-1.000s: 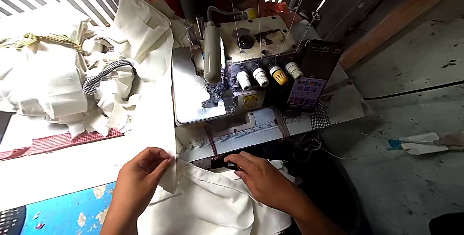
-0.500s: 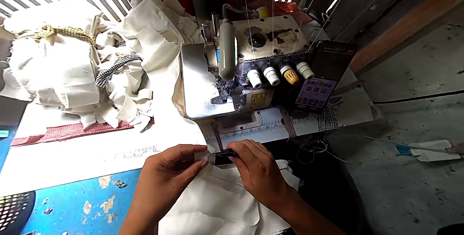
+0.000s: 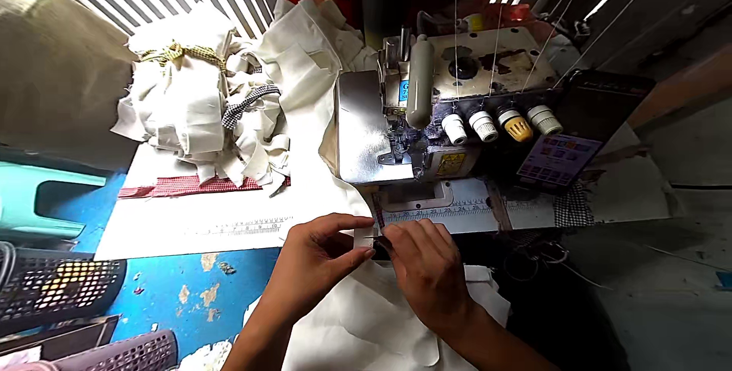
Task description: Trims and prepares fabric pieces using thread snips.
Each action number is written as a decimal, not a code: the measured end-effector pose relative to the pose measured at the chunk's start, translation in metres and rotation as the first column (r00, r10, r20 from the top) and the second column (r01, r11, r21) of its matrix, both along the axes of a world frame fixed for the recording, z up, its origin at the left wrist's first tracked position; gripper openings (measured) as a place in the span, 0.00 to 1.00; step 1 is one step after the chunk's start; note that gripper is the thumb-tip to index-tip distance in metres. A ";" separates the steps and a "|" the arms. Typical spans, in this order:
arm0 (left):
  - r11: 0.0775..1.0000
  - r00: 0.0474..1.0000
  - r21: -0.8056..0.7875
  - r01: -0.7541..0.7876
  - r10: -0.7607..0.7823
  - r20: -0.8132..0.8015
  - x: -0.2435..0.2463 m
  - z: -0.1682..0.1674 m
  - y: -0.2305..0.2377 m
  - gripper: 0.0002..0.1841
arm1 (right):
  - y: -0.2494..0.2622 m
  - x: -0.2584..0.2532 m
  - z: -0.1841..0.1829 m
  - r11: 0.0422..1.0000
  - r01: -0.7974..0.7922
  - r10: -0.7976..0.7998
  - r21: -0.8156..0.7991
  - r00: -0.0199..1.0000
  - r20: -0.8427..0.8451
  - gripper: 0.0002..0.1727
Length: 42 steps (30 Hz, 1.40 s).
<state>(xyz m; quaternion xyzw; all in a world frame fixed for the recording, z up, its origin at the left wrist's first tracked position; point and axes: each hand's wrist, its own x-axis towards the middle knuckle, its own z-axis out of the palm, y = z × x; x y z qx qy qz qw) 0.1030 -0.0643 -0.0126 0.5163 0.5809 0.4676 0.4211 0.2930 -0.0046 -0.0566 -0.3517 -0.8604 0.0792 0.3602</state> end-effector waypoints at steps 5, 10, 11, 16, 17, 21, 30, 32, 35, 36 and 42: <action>0.999 1.000 -0.037 -0.002 0.003 0.029 0.003 -0.001 0.005 0.19 | 0.000 -0.005 0.006 0.999 -0.027 0.026 0.036 0.999 0.018 0.08; 0.999 1.000 -0.052 0.001 0.000 0.026 0.000 0.000 0.004 0.22 | 0.002 -0.006 0.005 0.998 -0.047 0.046 0.040 0.999 0.022 0.11; 0.999 1.000 -0.046 0.002 -0.001 0.005 -0.001 -0.001 0.004 0.23 | 0.002 -0.006 0.003 0.998 -0.053 0.053 0.014 0.999 0.001 0.11; 0.969 0.960 0.132 -0.210 0.230 -0.160 -0.060 -0.011 0.006 0.23 | 0.006 0.016 -0.014 0.872 -0.126 0.014 -0.473 0.972 -0.233 0.16; 0.945 0.940 0.166 -0.281 0.306 -0.149 -0.085 -0.015 0.007 0.25 | 0.007 0.027 -0.020 0.828 -0.138 -0.032 -0.544 0.956 -0.291 0.17; 0.881 0.882 0.180 -0.437 0.459 -0.110 -0.138 -0.015 -0.005 0.38 | 0.019 0.083 -0.036 0.853 0.020 -0.229 -0.521 0.913 -0.339 0.16; 0.891 0.917 0.453 -0.024 0.200 -0.344 -0.125 -0.003 -0.030 0.06 | 0.065 0.142 -0.031 0.869 0.432 -0.479 -0.240 0.856 -0.193 0.26; 0.874 0.930 0.472 0.117 0.071 -0.361 -0.127 0.001 -0.031 0.09 | 0.068 0.142 -0.031 0.857 0.463 -0.503 -0.227 0.848 -0.169 0.25; 0.850 0.944 0.478 0.221 -0.063 -0.325 -0.112 0.024 -0.033 0.03 | 0.072 0.139 -0.034 0.849 0.475 -0.514 -0.231 0.843 -0.156 0.25; 0.836 0.939 0.490 0.246 -0.082 -0.333 -0.110 0.031 -0.034 0.03 | 0.074 0.138 -0.034 0.848 0.479 -0.517 -0.227 0.841 -0.158 0.25; 0.868 0.876 0.415 0.272 -0.044 -0.481 -0.138 0.005 -0.061 0.07 | 0.074 0.134 -0.035 0.848 0.476 -0.519 -0.234 0.835 -0.183 0.29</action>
